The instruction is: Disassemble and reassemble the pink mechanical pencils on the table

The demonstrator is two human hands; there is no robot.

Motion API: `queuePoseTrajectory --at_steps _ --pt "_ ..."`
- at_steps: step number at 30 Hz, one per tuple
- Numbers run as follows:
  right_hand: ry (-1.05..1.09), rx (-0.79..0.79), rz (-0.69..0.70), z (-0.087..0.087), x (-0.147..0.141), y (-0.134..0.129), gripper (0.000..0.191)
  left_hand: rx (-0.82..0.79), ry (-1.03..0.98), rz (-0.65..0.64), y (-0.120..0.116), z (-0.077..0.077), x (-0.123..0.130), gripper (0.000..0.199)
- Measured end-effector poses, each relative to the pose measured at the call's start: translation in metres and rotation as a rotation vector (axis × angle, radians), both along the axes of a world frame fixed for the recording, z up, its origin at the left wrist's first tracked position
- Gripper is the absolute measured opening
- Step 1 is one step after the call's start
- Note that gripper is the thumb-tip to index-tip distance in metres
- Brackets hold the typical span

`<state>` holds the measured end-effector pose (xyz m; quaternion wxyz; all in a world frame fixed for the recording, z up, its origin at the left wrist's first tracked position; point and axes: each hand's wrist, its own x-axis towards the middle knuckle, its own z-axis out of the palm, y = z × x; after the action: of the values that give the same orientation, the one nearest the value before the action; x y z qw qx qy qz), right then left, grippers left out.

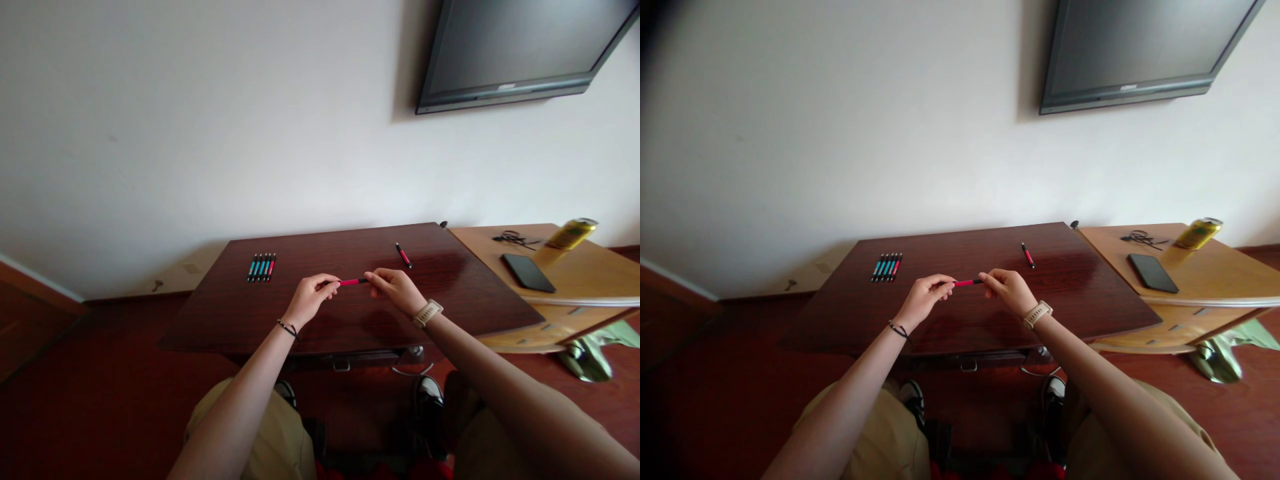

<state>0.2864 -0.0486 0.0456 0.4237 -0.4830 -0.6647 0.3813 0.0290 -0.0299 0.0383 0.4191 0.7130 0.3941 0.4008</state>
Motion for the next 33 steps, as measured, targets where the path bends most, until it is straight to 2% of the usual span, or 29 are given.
queuePoseTrajectory --at_steps 3,8,12,15,18,24,27,33 --pt "0.107 -0.014 -0.027 -0.006 0.001 0.004 0.046 0.015 -0.006 0.042 0.004 0.000 -0.006 0.034" --pt "0.417 -0.064 -0.108 -0.018 0.006 0.013 0.047 0.067 -0.063 0.236 0.021 -0.005 -0.029 0.031" --pt "0.470 0.060 -0.214 -0.021 0.008 0.019 0.038 0.046 -0.099 0.320 0.031 -0.015 -0.040 0.033" --pt "0.436 0.180 -0.267 -0.018 0.009 0.021 0.035 0.033 -0.076 0.307 0.032 -0.021 -0.040 0.030" --pt "0.320 0.228 -0.297 -0.013 0.011 0.021 0.035 0.065 0.004 0.299 0.032 -0.022 -0.039 0.027" --pt "0.079 0.300 -0.365 -0.009 0.013 0.023 0.038 0.322 0.406 0.391 0.035 -0.030 -0.040 0.012" --pt "-0.010 0.294 -0.324 -0.012 0.012 0.025 0.036 0.410 0.603 0.460 0.036 -0.038 -0.040 0.022" --pt "-0.124 0.359 -0.245 -0.028 0.010 0.033 0.030 0.310 0.772 0.443 0.036 -0.047 -0.040 0.027"
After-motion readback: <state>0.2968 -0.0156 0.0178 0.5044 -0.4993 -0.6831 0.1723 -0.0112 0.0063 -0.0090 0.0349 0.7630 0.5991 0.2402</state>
